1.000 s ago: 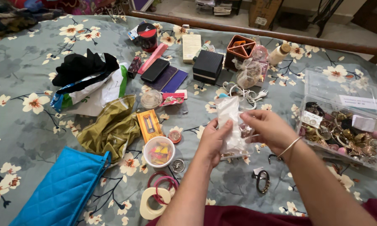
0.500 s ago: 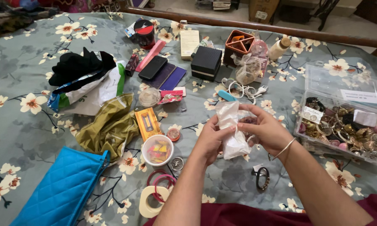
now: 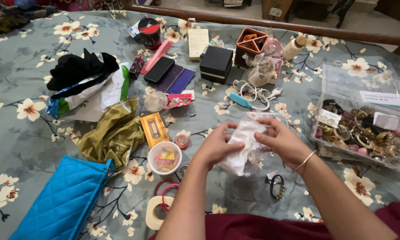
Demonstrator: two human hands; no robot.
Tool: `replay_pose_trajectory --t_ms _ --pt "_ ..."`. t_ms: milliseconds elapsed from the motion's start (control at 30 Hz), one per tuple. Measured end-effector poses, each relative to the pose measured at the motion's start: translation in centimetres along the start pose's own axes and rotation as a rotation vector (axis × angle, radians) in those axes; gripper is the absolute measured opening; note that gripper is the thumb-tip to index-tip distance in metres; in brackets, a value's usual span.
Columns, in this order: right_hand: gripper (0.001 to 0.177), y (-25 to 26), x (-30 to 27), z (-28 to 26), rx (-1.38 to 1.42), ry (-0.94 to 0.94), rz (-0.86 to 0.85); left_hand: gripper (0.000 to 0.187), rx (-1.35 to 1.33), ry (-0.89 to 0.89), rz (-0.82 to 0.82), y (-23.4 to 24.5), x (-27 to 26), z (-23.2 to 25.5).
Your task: The person organizes jewelry by removing small items from plastic bags and placing them into a clear plastic container and a small red bowl.
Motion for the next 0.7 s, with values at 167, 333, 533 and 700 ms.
replay_pose_trajectory --t_ms 167,333,533,700 --pt "0.038 0.9 2.2 1.4 -0.089 -0.005 0.045 0.064 0.166 0.066 0.074 -0.2 0.3 -0.7" --pt "0.025 2.0 4.9 4.9 0.205 -0.083 0.218 0.057 0.45 -0.047 0.33 2.6 0.4 -2.0" --pt "0.029 0.1 4.8 6.5 -0.616 0.163 0.465 0.049 0.853 0.02 0.366 1.6 -0.7 -0.9" --pt "0.033 -1.3 3.4 4.7 -1.063 0.371 0.624 0.054 1.005 0.103 0.316 -0.1 -1.9 1.4"
Point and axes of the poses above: each hand's wrist, its own x-axis towards the middle knuckle, its own y-axis out of the back of the hand, z = x × y, the point moved 1 cm from there along x, towards the middle knuckle, and after that the axes turned 11 degrees about -y, right-handed, at the moved point
